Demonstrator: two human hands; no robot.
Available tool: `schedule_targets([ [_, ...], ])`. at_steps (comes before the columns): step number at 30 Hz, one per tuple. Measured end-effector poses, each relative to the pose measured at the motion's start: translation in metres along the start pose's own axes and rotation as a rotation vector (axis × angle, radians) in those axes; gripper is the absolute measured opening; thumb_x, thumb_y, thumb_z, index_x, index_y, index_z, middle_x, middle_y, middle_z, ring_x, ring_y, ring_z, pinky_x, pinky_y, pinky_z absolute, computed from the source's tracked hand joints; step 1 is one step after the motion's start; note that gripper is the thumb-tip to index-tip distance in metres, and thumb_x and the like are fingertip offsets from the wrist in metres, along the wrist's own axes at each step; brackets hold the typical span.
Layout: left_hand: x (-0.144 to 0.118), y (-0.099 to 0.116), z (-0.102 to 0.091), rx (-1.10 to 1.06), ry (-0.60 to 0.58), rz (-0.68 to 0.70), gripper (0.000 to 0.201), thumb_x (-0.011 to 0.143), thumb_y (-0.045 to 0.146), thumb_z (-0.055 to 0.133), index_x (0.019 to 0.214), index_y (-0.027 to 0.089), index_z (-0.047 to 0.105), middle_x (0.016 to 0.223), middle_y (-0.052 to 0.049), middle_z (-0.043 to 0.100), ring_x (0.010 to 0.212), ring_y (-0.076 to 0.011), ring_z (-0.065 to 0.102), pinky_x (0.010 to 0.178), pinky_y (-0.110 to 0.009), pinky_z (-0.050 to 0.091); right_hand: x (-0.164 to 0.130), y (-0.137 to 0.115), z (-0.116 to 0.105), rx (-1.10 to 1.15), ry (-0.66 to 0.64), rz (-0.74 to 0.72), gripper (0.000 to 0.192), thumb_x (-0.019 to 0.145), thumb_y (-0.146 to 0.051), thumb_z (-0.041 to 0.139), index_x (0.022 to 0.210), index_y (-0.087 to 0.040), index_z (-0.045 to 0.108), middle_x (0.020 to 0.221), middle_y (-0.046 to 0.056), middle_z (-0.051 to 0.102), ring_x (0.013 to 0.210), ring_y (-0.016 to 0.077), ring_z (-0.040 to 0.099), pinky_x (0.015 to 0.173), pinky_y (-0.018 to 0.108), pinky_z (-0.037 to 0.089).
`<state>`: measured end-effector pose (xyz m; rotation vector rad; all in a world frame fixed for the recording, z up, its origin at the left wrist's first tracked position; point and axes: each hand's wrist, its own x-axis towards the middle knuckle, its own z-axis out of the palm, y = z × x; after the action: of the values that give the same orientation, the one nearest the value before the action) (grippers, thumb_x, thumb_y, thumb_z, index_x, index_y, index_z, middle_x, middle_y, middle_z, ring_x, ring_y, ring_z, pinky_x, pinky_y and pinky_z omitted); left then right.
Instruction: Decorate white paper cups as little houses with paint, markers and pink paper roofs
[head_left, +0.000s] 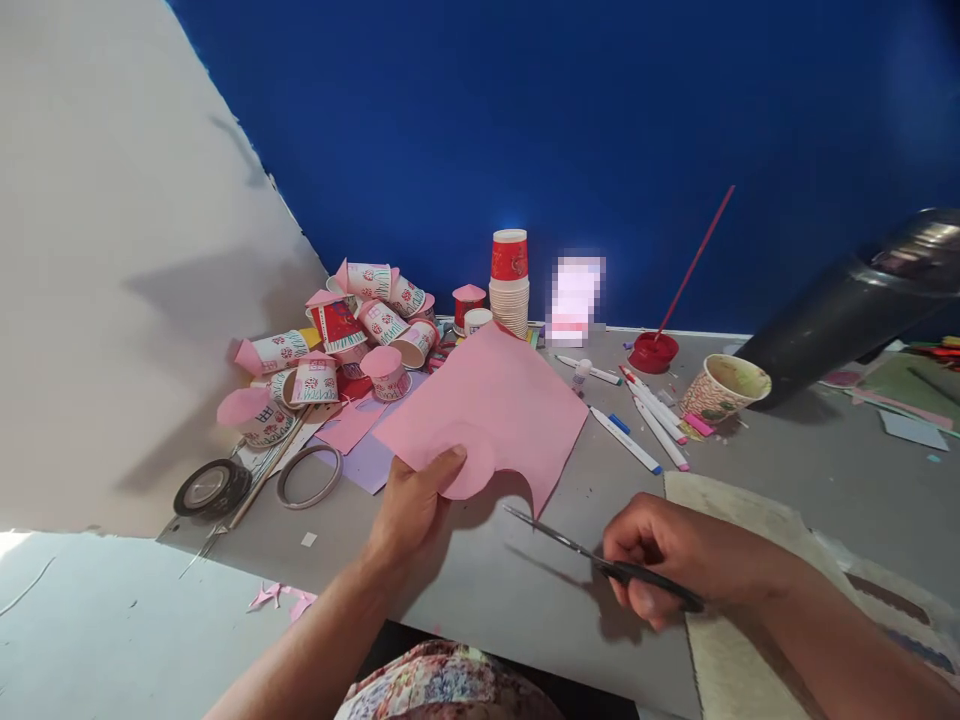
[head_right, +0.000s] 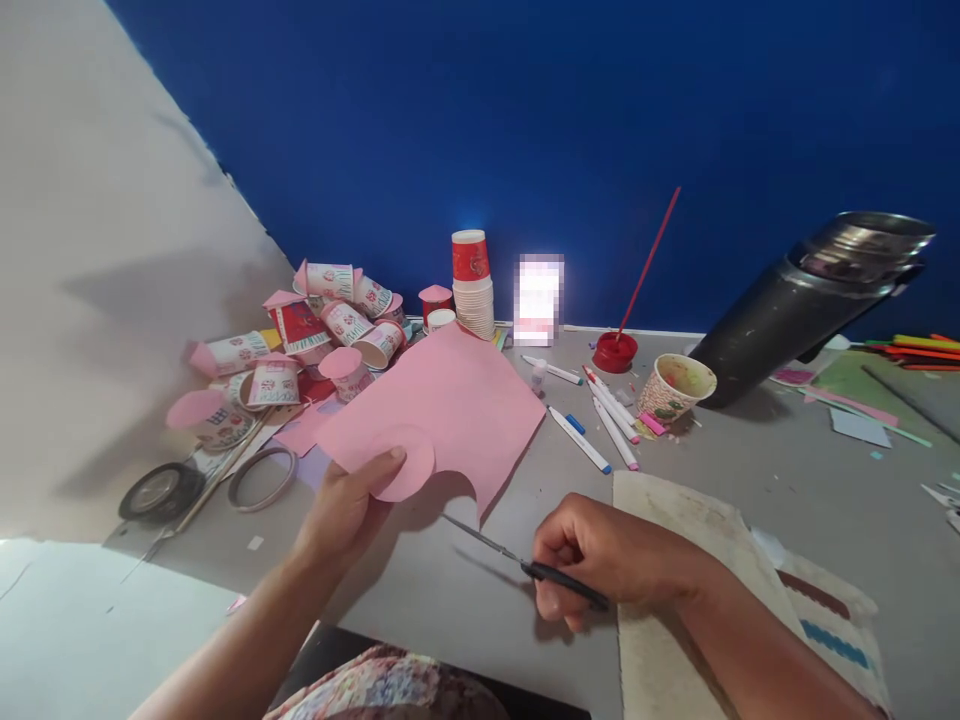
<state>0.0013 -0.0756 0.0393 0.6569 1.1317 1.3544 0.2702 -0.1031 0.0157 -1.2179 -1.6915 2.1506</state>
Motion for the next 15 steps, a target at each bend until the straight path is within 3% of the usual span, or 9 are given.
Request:
schedule_targets([
  [4,0.001,-0.005,-0.006,-0.045,0.018,-0.045,0.06,0.057,0.024,0.095,0.112,0.017,0.074,0.09,-0.004,0.078,0.082,-0.0209,0.073,0.073,-0.029,0.059,0.004,0.002,0.0,0.056,0.057,-0.133,0.061,0.07,-0.076,0.076,0.076,-0.015,0.067,0.061,0.004,0.067,0.055,0.0119,0.053,0.052,0.024,0.033],
  [8,-0.002,-0.007,-0.006,-0.083,0.002,-0.047,0.066,0.055,0.025,0.097,0.117,0.019,0.073,0.089,-0.004,0.079,0.085,-0.0235,0.075,0.076,-0.032,0.061,0.018,0.004,0.007,0.125,0.071,-0.14,0.069,0.069,-0.083,0.073,0.075,-0.015,0.065,0.056,0.002,0.062,0.051,0.0111,0.048,0.053,0.025,0.031],
  [15,-0.007,-0.016,-0.013,-0.057,-0.011,-0.048,0.052,0.06,0.027,0.095,0.109,0.018,0.077,0.09,-0.006,0.081,0.083,-0.0224,0.075,0.079,-0.032,0.062,0.022,0.008,0.01,0.183,0.053,-0.102,0.075,0.063,-0.088,0.073,0.073,-0.014,0.065,0.051,0.0,0.058,0.046,0.0087,0.041,0.05,0.026,0.026],
])
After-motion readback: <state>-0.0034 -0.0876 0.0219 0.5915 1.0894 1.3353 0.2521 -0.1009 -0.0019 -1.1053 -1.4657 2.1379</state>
